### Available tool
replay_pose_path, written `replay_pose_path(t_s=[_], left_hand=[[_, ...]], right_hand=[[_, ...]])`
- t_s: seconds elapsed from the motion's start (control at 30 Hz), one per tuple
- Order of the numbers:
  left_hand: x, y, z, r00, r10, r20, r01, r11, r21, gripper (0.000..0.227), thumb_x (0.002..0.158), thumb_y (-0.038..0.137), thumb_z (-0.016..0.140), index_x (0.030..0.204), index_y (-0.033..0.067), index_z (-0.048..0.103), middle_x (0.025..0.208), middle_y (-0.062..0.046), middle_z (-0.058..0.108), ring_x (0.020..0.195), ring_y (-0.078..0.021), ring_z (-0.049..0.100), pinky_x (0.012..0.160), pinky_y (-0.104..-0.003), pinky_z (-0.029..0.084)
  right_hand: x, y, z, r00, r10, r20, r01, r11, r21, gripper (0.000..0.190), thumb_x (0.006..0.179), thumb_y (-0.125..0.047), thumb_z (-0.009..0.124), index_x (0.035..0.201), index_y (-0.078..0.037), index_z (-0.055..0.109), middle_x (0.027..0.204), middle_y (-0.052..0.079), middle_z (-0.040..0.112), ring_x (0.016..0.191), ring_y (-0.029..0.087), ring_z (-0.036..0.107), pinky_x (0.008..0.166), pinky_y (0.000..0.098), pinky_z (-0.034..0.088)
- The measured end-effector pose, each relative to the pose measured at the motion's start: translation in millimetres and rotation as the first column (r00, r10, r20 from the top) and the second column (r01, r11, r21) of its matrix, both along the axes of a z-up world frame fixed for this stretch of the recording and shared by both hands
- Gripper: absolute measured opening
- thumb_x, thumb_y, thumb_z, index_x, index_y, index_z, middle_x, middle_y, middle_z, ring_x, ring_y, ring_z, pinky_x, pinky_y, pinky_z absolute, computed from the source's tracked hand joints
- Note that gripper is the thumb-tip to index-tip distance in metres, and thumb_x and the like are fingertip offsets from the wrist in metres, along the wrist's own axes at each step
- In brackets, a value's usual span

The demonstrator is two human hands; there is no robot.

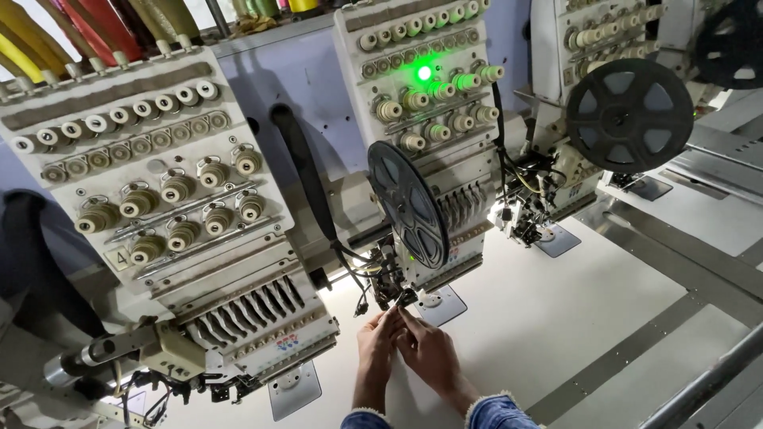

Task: The person threads a white sewing thread through the needle area of multiple industrial sewing machines. They pull the thread from spools, guide it through the machine's tension mechanisms, and pass it through the needle eye. The person repeats this process for several machines in a row.

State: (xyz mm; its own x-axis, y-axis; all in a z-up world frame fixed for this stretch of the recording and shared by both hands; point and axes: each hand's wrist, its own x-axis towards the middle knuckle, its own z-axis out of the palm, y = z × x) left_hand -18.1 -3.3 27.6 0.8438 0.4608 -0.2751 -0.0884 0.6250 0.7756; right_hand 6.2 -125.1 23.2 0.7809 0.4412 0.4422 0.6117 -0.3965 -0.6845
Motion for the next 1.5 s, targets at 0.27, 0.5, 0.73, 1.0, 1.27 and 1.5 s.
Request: replay_pose_path(t_s=[0.27,0.5,0.73,1.0,1.27,1.5], left_hand=[[11.1,6.3,-13.4,0.998,0.013,-0.062,-0.013,1.0,0.009,0.014,0.091,0.009,0.076,0.091,-0.0043,0.072,0.082,-0.015,0.074,0.072,-0.0212,0.07,0.062,-0.027,0.058],[6.4,3.6,-4.8,0.995,0.016,-0.1,-0.006,0.995,0.102,0.018,0.093,0.015,0.075,0.085,0.0014,0.069,0.076,-0.01,0.069,0.066,-0.0168,0.063,0.058,-0.025,0.052],[9.7,7.5,-9.6,0.989,0.008,-0.144,0.007,0.995,0.104,0.019,0.093,0.016,0.076,0.085,0.0008,0.069,0.076,-0.01,0.069,0.067,-0.0182,0.064,0.059,-0.027,0.055],[20.9,10.8,-28.7,0.989,0.069,-0.133,-0.049,0.988,0.147,0.024,0.089,0.021,0.081,0.086,-0.002,0.075,0.07,-0.013,0.074,0.06,-0.0156,0.07,0.052,-0.024,0.057],[15.2,-1.7,-18.9,0.995,0.071,-0.076,-0.061,0.99,0.129,0.026,0.091,0.023,0.08,0.094,-0.0012,0.073,0.087,-0.015,0.079,0.078,-0.0205,0.077,0.056,-0.019,0.055],[10.0,-7.9,-12.7,0.986,0.114,-0.123,-0.094,0.983,0.16,0.024,0.092,0.024,0.077,0.097,0.0001,0.074,0.088,-0.016,0.079,0.081,-0.0197,0.077,0.061,-0.021,0.057]], right_hand=[[0.1,-0.5,2.7,0.999,-0.002,0.035,0.002,1.0,-0.007,0.056,0.089,-0.024,0.056,0.144,-0.014,0.055,0.111,0.009,0.076,0.083,0.03,0.075,0.066,0.0447,0.061],[-1.0,0.2,3.8,0.994,0.003,0.107,-0.006,1.0,0.026,0.05,0.091,-0.022,0.055,0.139,-0.01,0.059,0.118,0.01,0.075,0.09,0.031,0.076,0.071,0.0441,0.061],[-2.0,-0.1,4.1,0.992,0.042,0.116,-0.047,0.998,0.038,0.051,0.093,-0.022,0.054,0.142,-0.008,0.057,0.12,0.012,0.074,0.09,0.028,0.077,0.073,0.0397,0.063],[-2.7,3.8,16.4,0.993,-0.026,-0.114,0.03,0.999,0.037,0.046,0.09,-0.022,0.058,0.134,-0.02,0.068,0.081,0.016,0.075,0.072,0.034,0.074,0.061,0.0485,0.06],[5.4,0.8,7.5,0.944,-0.094,-0.317,0.135,0.985,0.109,0.052,0.085,-0.02,0.061,0.137,-0.017,0.063,0.068,0.011,0.071,0.069,0.029,0.073,0.064,0.0486,0.055],[12.9,1.7,3.3,0.926,-0.11,-0.362,0.147,0.986,0.078,0.053,0.085,-0.022,0.061,0.138,-0.02,0.06,0.074,0.006,0.075,0.07,0.024,0.075,0.069,0.0404,0.059]])
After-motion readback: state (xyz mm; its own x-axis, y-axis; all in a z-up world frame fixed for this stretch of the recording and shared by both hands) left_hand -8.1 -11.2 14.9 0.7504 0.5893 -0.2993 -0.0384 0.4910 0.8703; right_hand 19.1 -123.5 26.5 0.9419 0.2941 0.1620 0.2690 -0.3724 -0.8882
